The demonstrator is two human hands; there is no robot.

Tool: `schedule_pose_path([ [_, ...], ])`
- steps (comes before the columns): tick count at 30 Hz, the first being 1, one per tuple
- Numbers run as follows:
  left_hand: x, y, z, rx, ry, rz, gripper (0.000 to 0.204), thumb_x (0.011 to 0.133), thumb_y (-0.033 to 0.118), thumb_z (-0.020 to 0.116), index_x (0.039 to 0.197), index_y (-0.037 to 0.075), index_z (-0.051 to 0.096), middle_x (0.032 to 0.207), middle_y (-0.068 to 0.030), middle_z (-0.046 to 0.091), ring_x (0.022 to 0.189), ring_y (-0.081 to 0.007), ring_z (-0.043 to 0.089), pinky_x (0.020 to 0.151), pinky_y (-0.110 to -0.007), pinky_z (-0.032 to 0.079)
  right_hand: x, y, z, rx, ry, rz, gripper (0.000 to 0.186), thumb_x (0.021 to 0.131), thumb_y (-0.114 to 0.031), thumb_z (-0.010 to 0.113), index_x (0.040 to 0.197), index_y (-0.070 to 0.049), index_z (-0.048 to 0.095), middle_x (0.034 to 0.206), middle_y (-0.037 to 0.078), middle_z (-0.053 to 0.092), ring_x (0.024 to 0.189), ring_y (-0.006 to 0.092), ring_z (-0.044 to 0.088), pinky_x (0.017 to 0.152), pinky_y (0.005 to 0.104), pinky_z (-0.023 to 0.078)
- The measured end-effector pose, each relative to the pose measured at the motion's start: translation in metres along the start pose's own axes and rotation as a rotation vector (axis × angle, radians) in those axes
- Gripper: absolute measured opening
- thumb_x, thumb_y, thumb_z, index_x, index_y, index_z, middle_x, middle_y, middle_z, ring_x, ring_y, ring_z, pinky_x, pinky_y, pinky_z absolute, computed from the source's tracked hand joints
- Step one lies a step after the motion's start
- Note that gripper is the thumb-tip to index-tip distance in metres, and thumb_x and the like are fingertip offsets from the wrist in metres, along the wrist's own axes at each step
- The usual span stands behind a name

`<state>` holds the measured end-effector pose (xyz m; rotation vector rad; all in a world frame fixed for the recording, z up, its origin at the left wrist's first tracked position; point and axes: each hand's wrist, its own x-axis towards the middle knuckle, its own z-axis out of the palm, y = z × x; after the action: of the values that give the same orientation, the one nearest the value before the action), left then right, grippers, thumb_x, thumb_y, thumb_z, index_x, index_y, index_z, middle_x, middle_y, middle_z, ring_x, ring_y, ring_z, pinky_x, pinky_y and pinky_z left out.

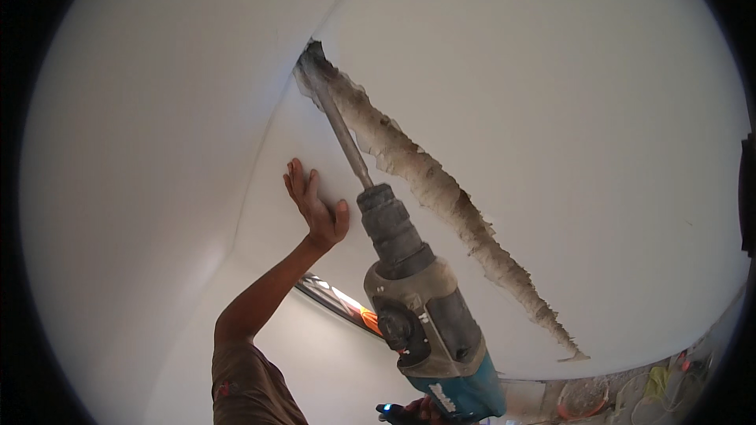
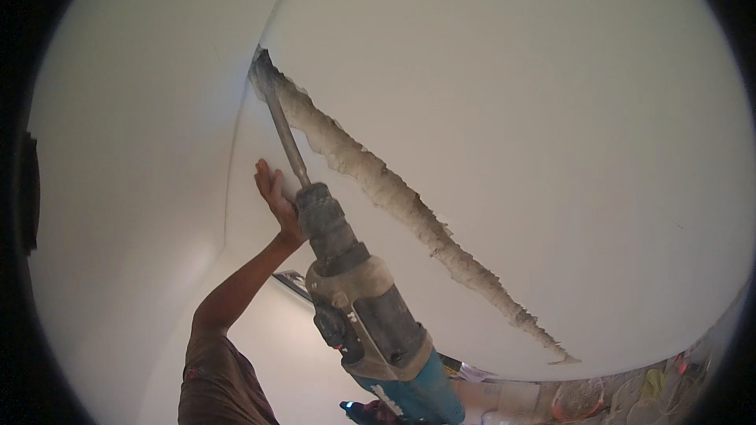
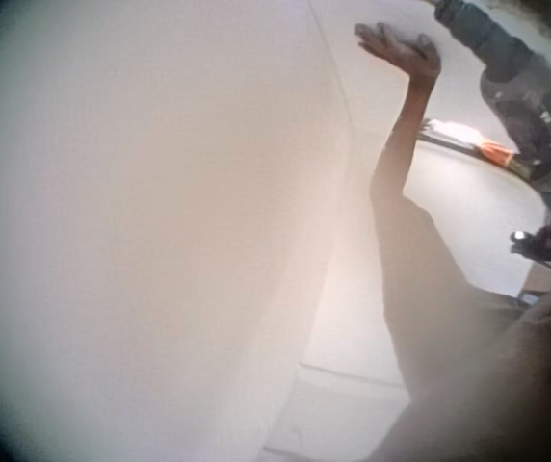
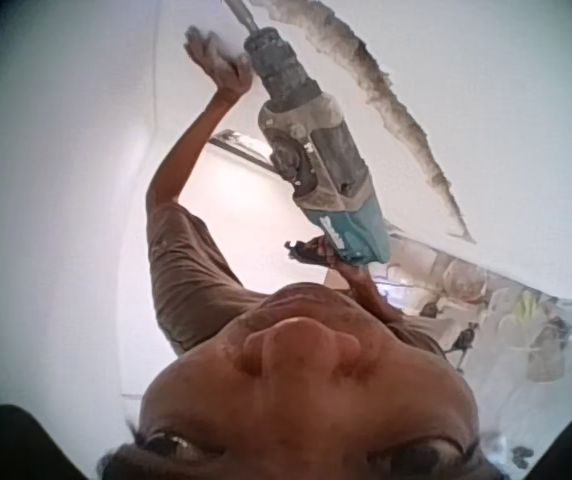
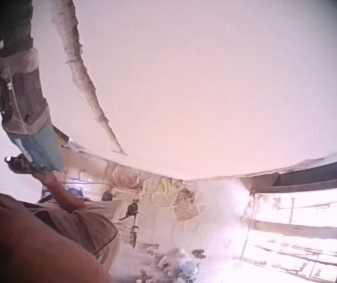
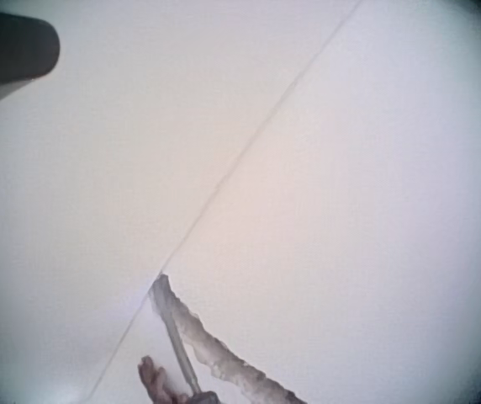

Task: The person uses a power drill to deepen a channel in the ceiling, occasionally touching the ceiling with their hand.

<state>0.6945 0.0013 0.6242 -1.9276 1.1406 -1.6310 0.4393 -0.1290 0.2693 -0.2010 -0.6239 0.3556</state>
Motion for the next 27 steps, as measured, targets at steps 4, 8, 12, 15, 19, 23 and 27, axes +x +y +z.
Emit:
schedule_pose_path([
  [4,0.000,0.000,0.000,0.003,0.007,-0.011,0.062,0.092,0.038,0.041,0.133,-0.006,0.027,0.145,-0.0339,0.015,0.136,-0.0471,0.014,0.108,-0.058,0.003,-0.012,0.006,-0.022,-0.024,0.025,0.035,0.024,0.088,-0.017,0.058,0.101,0.002,0.053,0.094,0.011,0.054,0.095,0.0239,0.055,0.095,0.0433,0.043],
  [8,-0.002,0.000,0.002,-0.004,0.008,-0.004,0.063,0.092,0.040,0.040,0.133,-0.006,0.027,0.145,-0.0334,0.015,0.136,-0.0467,0.014,0.108,-0.058,0.003,-0.018,0.001,-0.021,-0.043,0.048,0.029,0.023,0.086,-0.015,0.058,0.101,0.002,0.053,0.093,0.011,0.054,0.094,0.0240,0.056,0.094,0.0438,0.044],
  [12,-0.002,-0.001,0.004,0.005,0.012,0.000,0.064,0.092,0.042,0.040,0.133,-0.006,0.027,0.145,-0.0330,0.015,0.136,-0.0464,0.014,0.108,-0.058,0.002,-0.018,-0.016,-0.013,-0.063,0.076,0.022,0.022,0.085,-0.012,0.058,0.101,0.002,0.054,0.092,0.010,0.055,0.093,0.0242,0.057,0.093,0.0443,0.044],
  [15,-0.001,-0.002,0.005,0.023,0.010,-0.004,0.064,0.092,0.042,0.040,0.133,-0.006,0.026,0.145,-0.0331,0.015,0.136,-0.0466,0.014,0.108,-0.058,0.003,-0.018,-0.030,-0.009,-0.075,0.111,0.004,0.022,0.083,-0.010,0.058,0.101,0.002,0.054,0.092,0.010,0.056,0.093,0.0243,0.057,0.092,0.0446,0.045],
  [19,-0.002,-0.001,0.005,0.021,0.007,-0.018,0.064,0.092,0.042,0.039,0.132,-0.006,0.026,0.145,-0.0331,0.015,0.136,-0.0468,0.014,0.108,-0.059,0.003,-0.020,-0.046,-0.006,-0.096,0.161,-0.016,0.022,0.082,-0.007,0.058,0.101,0.002,0.054,0.091,0.010,0.057,0.092,0.0244,0.058,0.091,0.0451,0.045],
  [23,-0.002,0.000,0.005,0.010,0.001,-0.046,0.064,0.092,0.043,0.039,0.132,-0.005,0.027,0.145,-0.0333,0.015,0.136,-0.0470,0.014,0.108,-0.059,0.003,-0.022,-0.056,-0.004,-0.115,0.202,-0.029,0.022,0.080,-0.005,0.059,0.101,0.002,0.055,0.090,0.010,0.057,0.091,0.0246,0.059,0.090,0.0456,0.046],
  [27,-0.001,0.000,0.006,0.009,0.002,-0.050,0.064,0.092,0.042,0.039,0.132,-0.005,0.027,0.145,-0.0332,0.016,0.136,-0.0468,0.014,0.108,-0.059,0.003,-0.024,-0.062,-0.002,-0.154,0.234,-0.037,0.023,0.078,-0.002,0.059,0.101,0.002,0.056,0.090,0.009,0.058,0.090,0.0247,0.059,0.089,0.0460,0.047],
])
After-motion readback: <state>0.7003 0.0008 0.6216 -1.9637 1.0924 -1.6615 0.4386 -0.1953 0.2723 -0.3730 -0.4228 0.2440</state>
